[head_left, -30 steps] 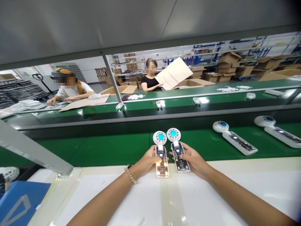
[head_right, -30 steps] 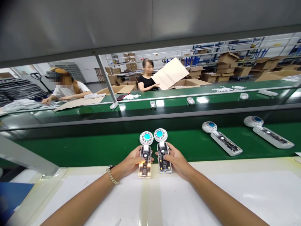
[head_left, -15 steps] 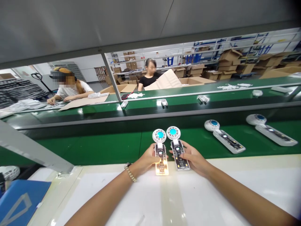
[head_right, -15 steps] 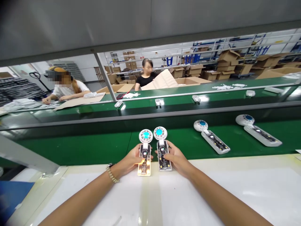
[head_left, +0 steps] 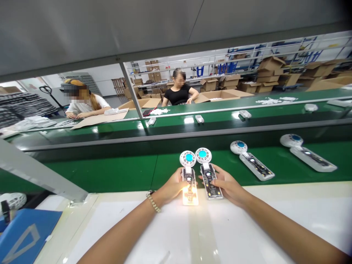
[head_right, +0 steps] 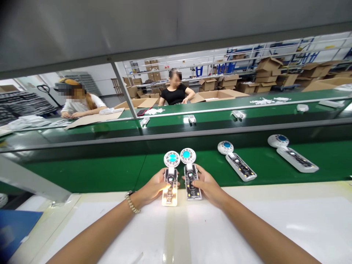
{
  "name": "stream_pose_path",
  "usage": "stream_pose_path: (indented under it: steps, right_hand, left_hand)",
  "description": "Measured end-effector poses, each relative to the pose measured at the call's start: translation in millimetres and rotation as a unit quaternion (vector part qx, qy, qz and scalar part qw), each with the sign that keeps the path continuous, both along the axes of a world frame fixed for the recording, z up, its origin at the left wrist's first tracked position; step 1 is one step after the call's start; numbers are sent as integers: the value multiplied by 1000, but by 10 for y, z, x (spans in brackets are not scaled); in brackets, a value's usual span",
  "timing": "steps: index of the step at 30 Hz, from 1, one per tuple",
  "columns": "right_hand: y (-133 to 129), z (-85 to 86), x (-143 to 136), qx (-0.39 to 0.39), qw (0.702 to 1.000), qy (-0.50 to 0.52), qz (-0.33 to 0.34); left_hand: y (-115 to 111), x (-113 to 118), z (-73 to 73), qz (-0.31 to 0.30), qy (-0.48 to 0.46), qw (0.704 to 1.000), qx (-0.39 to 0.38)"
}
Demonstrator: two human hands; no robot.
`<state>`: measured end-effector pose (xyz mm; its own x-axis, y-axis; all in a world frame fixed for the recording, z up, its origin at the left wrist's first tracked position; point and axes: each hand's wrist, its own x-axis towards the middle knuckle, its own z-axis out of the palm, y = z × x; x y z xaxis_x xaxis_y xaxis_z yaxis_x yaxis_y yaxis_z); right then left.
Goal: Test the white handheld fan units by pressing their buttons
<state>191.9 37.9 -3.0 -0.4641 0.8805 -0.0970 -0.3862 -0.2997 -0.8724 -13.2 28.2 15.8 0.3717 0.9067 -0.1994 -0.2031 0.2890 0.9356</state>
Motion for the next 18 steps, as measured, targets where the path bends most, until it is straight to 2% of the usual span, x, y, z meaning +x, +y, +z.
stream_pose_path:
  steps: [10,18]
  right_hand:
    - [-9,3,5,6,1000,13,0]
    - [17,-24,-12,3,1000,23,-2]
  left_hand:
    - [-8,0,2,-3,-27,1000,3]
    - [10,-27,-69,-10,-59,998,-1]
